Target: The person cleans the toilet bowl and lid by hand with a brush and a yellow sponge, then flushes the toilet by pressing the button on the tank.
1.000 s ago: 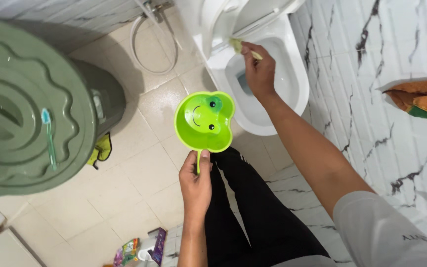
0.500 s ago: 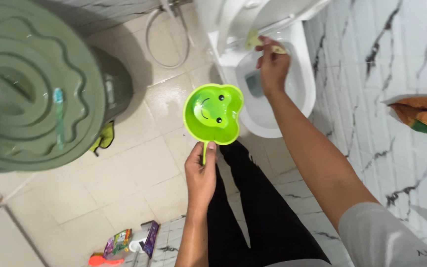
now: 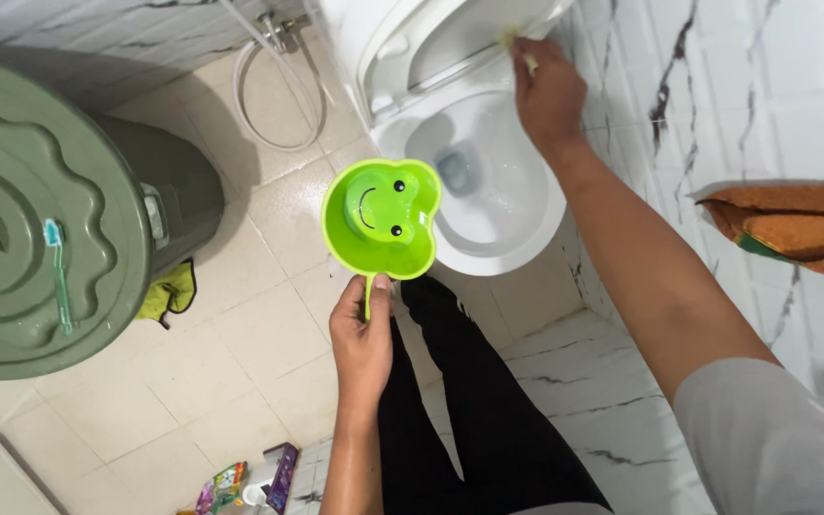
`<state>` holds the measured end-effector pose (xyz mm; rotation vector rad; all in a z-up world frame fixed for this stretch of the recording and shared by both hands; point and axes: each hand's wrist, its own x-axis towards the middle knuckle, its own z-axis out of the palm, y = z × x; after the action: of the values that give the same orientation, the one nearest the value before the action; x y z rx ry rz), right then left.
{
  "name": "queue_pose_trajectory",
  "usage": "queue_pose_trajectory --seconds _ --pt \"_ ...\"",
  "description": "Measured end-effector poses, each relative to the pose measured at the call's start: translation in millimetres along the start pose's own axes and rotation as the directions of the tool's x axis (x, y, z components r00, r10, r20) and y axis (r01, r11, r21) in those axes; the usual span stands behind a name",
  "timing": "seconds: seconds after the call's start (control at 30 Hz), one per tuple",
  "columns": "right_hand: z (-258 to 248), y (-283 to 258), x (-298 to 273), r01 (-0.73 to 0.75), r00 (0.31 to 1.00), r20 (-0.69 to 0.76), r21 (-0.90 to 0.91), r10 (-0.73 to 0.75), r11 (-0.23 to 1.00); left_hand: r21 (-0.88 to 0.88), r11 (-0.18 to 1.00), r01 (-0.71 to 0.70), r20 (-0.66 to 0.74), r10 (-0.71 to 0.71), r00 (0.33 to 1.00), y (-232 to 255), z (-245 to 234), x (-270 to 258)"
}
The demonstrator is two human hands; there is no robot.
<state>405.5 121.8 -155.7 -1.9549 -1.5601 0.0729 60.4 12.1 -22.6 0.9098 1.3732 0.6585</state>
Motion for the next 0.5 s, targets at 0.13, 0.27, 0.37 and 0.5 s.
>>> queue_pose_trajectory --seconds 0.13,0.27,0.37,0.5 --pt "-35 -19 22 0.09 0.982 -0.154 -0.14 -0.112 0.986 -0.022 0.999 -0.03 0.004 0.03 1.0 9 6 -6" --pt "-88 -40 35 0.232 0.948 -0.181 -0.166 -0.261 0.958 -0.041 0.999 -0.026 0.015 0.027 1.0 12 10 -10" --pt "-90 -41 28 0.249 0.951 -0.136 -0.203 -0.279 0.947 0.018 1.0 -0.015 0.03 0.015 0.999 8 12 -11" --pt "-74 -34 12 0.217 0.976 0.03 -0.238 -0.216 0.947 0.002 1.0 -0.008 0.048 0.008 0.999 10 14 -12"
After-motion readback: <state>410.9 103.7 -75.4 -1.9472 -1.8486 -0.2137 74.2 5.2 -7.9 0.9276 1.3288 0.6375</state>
